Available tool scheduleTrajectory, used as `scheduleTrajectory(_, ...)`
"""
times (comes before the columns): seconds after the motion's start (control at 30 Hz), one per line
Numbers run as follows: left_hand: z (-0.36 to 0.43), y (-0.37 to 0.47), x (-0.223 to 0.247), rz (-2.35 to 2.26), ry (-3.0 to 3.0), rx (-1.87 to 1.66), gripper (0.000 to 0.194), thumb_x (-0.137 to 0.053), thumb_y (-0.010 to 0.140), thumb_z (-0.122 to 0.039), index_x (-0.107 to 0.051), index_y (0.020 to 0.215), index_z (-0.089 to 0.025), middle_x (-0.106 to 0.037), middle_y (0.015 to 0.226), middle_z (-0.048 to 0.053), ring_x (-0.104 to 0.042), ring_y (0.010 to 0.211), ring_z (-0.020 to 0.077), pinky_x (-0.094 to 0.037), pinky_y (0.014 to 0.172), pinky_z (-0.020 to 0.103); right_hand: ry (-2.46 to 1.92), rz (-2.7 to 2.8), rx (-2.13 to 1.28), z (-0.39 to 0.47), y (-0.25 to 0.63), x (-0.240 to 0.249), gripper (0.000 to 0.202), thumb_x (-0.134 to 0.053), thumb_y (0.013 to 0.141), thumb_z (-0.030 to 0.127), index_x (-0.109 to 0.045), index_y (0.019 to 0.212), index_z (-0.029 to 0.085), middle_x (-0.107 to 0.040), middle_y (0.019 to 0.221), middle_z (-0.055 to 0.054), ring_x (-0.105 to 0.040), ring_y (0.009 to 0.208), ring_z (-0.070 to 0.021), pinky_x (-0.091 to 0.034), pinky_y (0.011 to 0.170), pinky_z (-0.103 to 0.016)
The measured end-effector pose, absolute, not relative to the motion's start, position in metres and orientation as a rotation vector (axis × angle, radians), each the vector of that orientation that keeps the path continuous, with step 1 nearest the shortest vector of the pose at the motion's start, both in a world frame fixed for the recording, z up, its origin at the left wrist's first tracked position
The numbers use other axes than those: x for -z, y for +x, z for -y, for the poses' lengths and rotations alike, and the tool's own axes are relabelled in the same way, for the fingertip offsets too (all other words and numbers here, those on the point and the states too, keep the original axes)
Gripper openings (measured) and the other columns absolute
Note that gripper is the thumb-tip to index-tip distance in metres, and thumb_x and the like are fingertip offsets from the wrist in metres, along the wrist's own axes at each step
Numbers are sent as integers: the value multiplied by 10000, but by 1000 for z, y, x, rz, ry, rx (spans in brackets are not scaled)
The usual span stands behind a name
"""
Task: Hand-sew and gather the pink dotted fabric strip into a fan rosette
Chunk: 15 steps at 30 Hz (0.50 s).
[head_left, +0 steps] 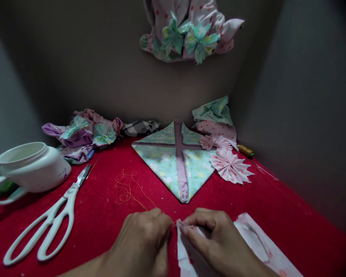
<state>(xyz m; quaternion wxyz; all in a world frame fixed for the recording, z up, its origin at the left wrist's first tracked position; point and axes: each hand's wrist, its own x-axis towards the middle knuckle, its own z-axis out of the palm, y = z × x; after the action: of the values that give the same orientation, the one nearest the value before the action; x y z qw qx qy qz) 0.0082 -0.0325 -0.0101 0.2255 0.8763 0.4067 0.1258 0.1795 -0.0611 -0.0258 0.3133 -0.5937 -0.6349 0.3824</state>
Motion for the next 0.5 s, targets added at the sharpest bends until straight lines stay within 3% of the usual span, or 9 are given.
scheduleTrajectory(0.2, 29, 12, 7, -1017, 2276, -408, 192, -424, 721, -114, -608, 758, -153, -604, 645, 51, -537, 564, 155, -392, 526, 233, -1543, 1760, -995, 61, 177, 21, 188, -534, 749, 165, -686, 638, 170, -636, 611, -12, -565, 579, -130, -382, 515, -219)
scheduleTrajectory(0.3, 24, 13, -2, -958, 2065, -306, 233, -415, 711, -94, -641, 724, -151, -605, 642, 19, -523, 584, 133, -378, 547, 215, -1535, 1677, -1107, 59, 176, 19, 170, -545, 748, 183, -694, 669, 166, -653, 637, -19, -579, 611, -133, -401, 543, -213)
scheduleTrajectory(0.5, 16, 12, -5, -1003, 1482, -233, 250, -428, 605, -110, -663, 688, -115, -493, 520, -38, -392, 481, 81, -283, 463, 192, -1623, 1462, -1338, 55, 182, 16, 129, -591, 704, 233, -665, 665, 135, -653, 632, -39, -568, 607, -140, -401, 540, -218)
